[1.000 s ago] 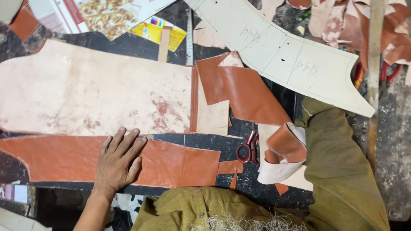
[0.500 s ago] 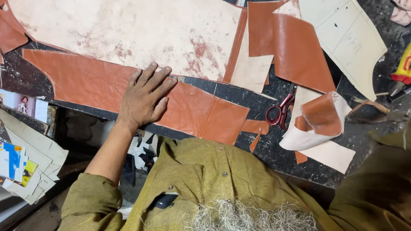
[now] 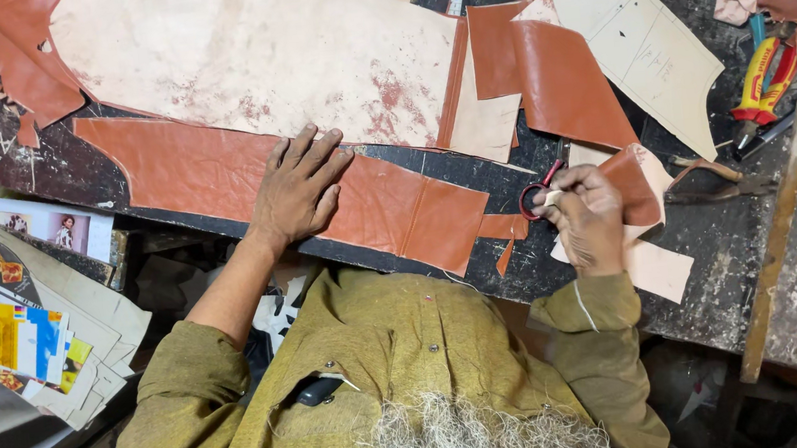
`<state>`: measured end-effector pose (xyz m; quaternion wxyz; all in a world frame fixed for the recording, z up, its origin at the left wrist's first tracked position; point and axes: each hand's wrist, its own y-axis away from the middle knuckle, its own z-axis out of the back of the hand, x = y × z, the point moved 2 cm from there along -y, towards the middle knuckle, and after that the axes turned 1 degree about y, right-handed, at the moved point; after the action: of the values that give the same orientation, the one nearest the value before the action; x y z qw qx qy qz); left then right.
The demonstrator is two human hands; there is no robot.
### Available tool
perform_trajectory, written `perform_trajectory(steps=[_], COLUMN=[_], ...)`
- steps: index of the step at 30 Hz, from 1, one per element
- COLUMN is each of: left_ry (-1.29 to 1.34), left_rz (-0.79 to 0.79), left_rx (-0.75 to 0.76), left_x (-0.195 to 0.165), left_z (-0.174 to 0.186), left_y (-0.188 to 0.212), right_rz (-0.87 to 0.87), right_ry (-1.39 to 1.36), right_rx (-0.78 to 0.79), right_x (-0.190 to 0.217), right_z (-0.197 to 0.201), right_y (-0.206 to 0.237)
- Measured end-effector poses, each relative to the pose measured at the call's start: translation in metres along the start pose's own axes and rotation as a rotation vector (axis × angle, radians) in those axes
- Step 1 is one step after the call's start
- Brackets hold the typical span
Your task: The person aligns a paper pattern on a large piece of orange leather, then uses scissors to cut the leather along the pattern's edge. They measure the cut piece with a tape measure and continue cutting additional sections.
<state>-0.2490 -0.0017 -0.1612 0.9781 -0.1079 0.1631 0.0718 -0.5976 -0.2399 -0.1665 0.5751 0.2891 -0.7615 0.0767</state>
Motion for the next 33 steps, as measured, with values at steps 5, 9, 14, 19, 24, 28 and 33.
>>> perform_trajectory(steps=[5, 9, 14, 19, 24, 28, 33], left_ry=[0.004, 0.023, 0.032, -0.045, 0.070, 0.105, 0.003], left_rz=[-0.033, -0.058, -0.080, -0.035, -0.195, -0.205, -0.073], left_rx=[-0.002, -0.026, -0.037, 0.035, -0.034, -0.076, -0.102], left_x=[0.001, 0.003, 0.003, 0.003, 0.007, 0.016, 0.059], left_z=[0.002, 0.005, 0.008, 0.003, -0.006, -0.012, -0.004], left_y=[0.001, 0.002, 0.001, -0.025, -0.065, -0.094, -0.122], right_rz=[0.413, 0.690, 0.409, 0.243, 0.440, 0.722, 0.482], right_ry=[0.897, 1.709, 1.580, 0.852, 1.284, 1.543, 1.501], right_rx=[-0.099, -0.256, -0.399, -0.759, -0.972, -0.376, -0.067], right_x=[0.019, 0.044, 0.058, 0.100, 0.103, 0.051, 0.008], right_z=[-0.038, -0.064, -0.036, 0.006, -0.012, -0.077, -0.103], right_y=[-0.032, -0.064, -0.087, -0.099, -0.050, -0.034, -0.059])
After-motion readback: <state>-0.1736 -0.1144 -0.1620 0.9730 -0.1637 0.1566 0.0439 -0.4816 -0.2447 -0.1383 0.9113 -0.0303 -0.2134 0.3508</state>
